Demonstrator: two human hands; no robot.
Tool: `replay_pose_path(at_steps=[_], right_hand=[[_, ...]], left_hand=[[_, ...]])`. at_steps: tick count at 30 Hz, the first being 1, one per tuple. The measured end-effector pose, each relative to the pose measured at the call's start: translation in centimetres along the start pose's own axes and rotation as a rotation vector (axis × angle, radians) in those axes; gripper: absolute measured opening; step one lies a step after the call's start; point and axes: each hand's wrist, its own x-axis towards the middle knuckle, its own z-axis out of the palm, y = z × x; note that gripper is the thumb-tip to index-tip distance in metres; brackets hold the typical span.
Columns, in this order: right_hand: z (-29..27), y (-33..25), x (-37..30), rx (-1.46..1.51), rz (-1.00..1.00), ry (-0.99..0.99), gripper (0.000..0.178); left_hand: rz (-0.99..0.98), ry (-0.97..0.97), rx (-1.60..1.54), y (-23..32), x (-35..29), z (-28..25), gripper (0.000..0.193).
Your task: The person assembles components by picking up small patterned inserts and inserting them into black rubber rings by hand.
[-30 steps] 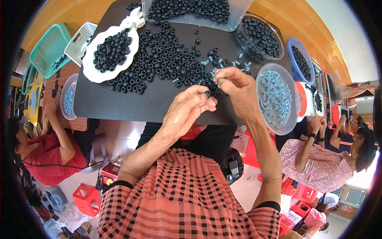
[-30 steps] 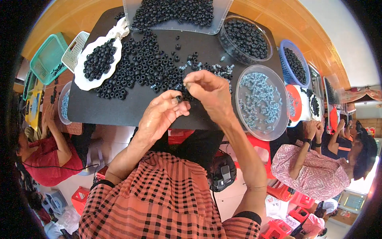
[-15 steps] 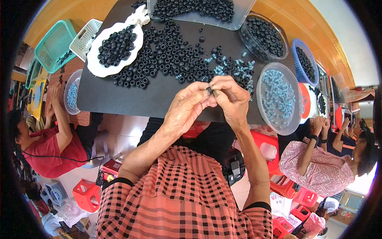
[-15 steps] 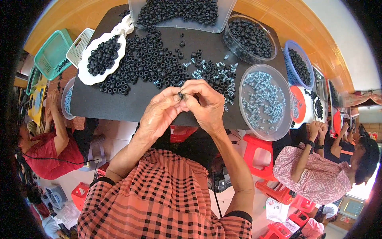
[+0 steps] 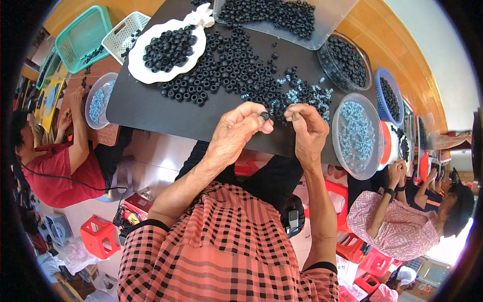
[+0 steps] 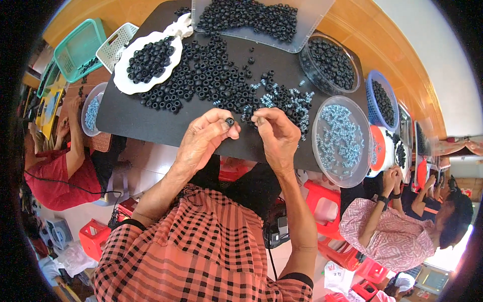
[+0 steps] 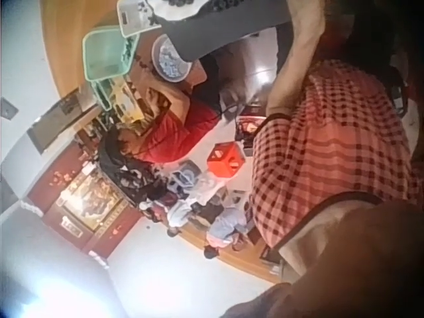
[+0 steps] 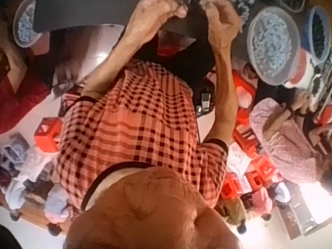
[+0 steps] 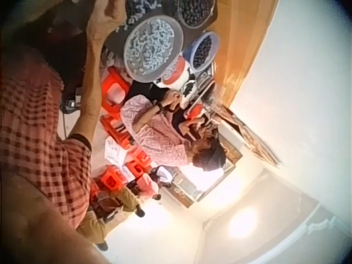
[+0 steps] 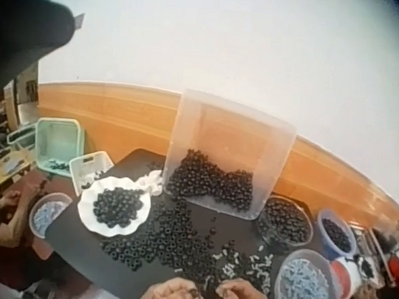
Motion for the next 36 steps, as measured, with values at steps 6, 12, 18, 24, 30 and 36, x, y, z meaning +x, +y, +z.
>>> replay_pose_path(at_steps=[6, 12, 18, 24, 30, 36], right_hand=[[1.1, -1.1, 1.7, -0.199, 0.034, 0.009, 0.011], [1.8, -0.5, 8.9, -0.588, -0.127, -0.075, 0.012], [3.2, 1.2, 15.1, -0.782, -0.196, -0.403, 0.017], [3.8, 3.0, 17.2, -0.881, -0.189, -0.593, 0.023], [3.9, 2.7, 17.5, -1.041, -0.247, -0.611, 0.022], [2.4, -1.1, 12.2, -0.667, 0.088, -0.397, 0.009]], left_hand=[[0.010, -0.039, -0.006, 0.1, 0.0, -0.7, 0.018], [-0.003, -0.059, -0.020, 0.2, -0.1, -0.7, 0.017], [-0.054, -0.049, 0.053, 0.0, -0.2, -0.9, 0.017], [-0.090, -0.072, 0.040, 0.8, -0.2, -0.5, 0.016], [-0.122, -0.055, 0.046, 0.6, -0.1, -0.9, 0.020], [-0.040, -0.069, -0.043, 0.6, -0.1, -0.7, 0.019]])
